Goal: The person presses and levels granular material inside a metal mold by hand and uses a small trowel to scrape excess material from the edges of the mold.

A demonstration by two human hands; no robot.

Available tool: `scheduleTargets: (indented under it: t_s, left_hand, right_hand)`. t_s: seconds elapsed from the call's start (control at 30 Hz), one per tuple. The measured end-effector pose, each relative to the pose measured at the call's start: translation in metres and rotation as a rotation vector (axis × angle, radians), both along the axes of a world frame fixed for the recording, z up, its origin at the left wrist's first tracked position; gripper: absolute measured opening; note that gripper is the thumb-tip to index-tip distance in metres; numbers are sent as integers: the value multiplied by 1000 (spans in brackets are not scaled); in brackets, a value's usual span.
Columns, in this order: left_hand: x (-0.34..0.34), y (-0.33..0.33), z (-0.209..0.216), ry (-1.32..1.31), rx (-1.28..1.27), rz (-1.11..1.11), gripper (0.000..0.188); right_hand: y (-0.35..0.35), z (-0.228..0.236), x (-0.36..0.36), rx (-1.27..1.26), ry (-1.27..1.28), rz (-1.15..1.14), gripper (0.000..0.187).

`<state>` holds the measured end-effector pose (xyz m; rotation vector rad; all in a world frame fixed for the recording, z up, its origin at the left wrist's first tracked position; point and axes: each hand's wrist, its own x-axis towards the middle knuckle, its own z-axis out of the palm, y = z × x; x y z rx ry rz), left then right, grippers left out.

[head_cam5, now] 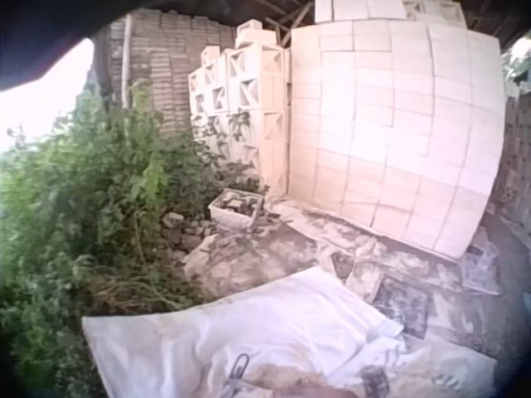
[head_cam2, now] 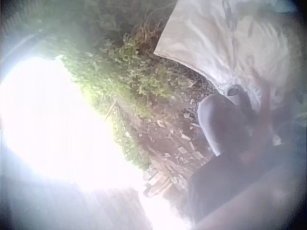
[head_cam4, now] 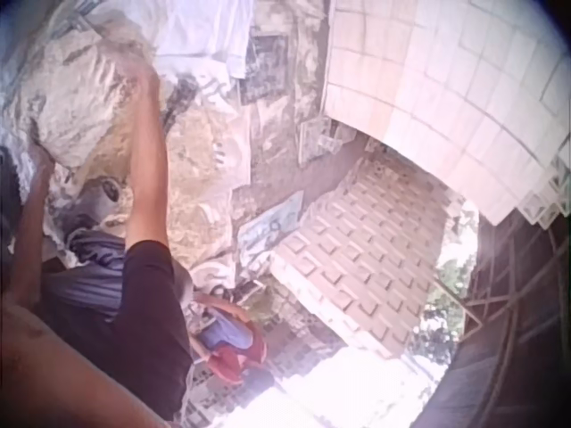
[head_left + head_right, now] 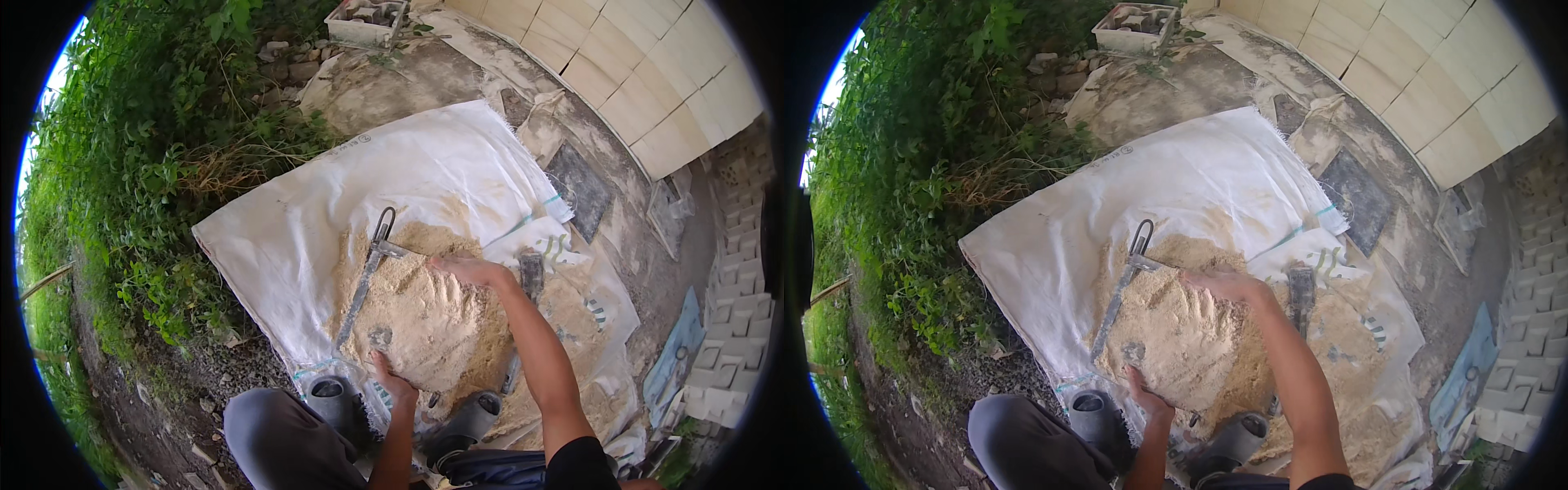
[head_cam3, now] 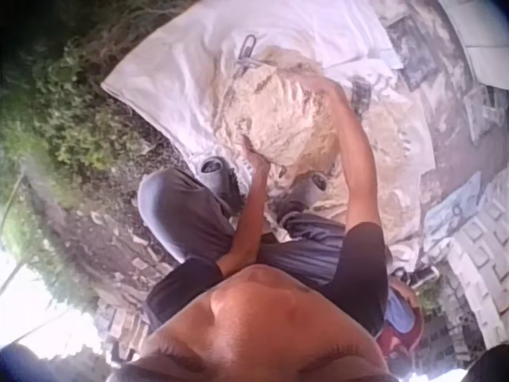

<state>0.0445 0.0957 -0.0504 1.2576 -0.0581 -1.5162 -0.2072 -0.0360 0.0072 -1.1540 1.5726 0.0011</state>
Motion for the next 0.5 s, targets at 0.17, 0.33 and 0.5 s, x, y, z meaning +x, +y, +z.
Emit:
scheduleTargets:
  t_s: [0.17,0.33,0.5]
  left_hand:
    - [7,-1,-5,-24,-26,1,58]
    - [6,-2,-3,-14,-66,-84,62]
    - [19,-13,-9,-120,-118,-104,57]
  right_hand:
    - [1,23,11,28,-61,-55,106]
    - [5,9,4,62,-19,-118,98]
    - [13,17,9,36,-76,-188,97]
